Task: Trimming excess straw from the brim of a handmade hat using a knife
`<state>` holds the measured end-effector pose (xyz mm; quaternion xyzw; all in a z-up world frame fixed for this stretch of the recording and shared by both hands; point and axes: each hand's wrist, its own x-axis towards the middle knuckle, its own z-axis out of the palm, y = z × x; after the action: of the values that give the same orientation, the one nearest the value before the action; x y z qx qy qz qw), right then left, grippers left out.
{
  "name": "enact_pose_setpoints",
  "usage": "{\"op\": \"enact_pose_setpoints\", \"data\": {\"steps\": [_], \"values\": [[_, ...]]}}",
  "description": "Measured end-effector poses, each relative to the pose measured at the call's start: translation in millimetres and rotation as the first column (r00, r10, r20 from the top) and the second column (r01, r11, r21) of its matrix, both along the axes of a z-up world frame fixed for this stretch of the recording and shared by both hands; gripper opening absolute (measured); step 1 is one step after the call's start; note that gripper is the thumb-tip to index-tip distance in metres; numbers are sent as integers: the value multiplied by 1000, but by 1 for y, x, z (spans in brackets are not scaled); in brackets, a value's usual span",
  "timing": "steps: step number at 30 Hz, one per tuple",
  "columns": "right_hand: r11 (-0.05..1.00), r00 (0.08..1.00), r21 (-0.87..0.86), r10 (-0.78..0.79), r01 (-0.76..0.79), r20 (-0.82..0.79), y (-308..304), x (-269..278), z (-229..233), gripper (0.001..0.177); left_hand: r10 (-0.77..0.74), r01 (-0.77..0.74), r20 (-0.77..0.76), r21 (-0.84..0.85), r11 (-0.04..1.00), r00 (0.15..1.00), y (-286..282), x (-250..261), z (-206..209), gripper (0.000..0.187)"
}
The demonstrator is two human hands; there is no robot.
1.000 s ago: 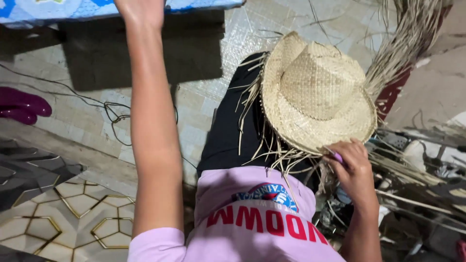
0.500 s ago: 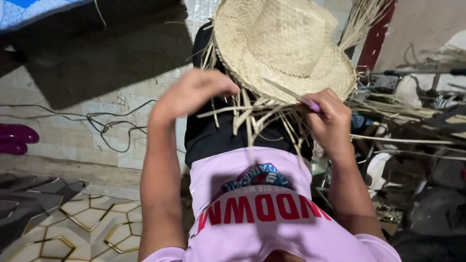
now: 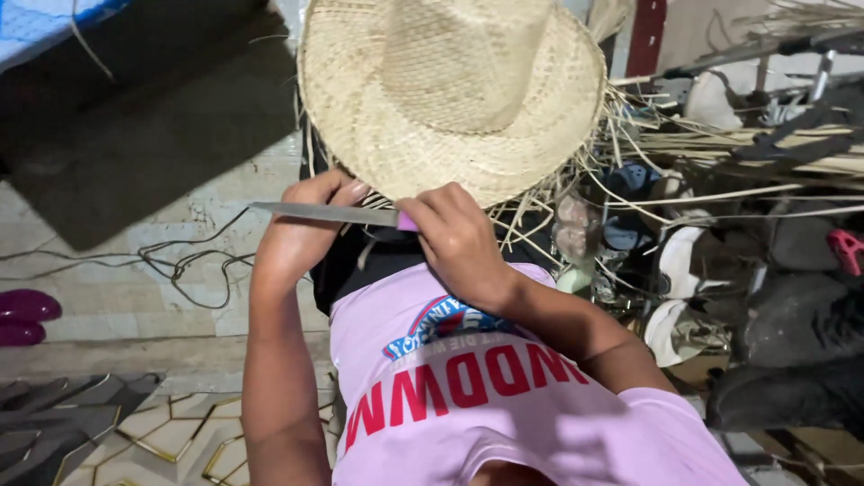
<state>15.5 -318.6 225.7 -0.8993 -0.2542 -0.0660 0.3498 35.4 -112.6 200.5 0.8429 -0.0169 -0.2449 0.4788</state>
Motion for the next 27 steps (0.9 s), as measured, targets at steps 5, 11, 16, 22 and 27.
{"op": "enact_pose_setpoints", "data": {"steps": [5,11,16,22,27], "values": [[986,981,164,19,14,-195,-4,2,-15,26,92,-104,-140,-77,992,986,-6,-12,-15,21],[872,923,421,-85,251,-374,-28,5,-4,17,226,-296,-224,-367,882,948,-12,-24,-28,23],[748,931,555,-264,363,-253,-74,25,12,12,277,-351,-230,-414,840,933,-18,-19,-27,22],[732,934,581,-278,356,-223,-107,33,6,20,317,-406,-265,-429,807,911,-17,-20,-29,24],[759,918,524,-267,387,-291,-98,30,5,18,310,-378,-253,-295,878,917,-22,-17,-7,21]]}}
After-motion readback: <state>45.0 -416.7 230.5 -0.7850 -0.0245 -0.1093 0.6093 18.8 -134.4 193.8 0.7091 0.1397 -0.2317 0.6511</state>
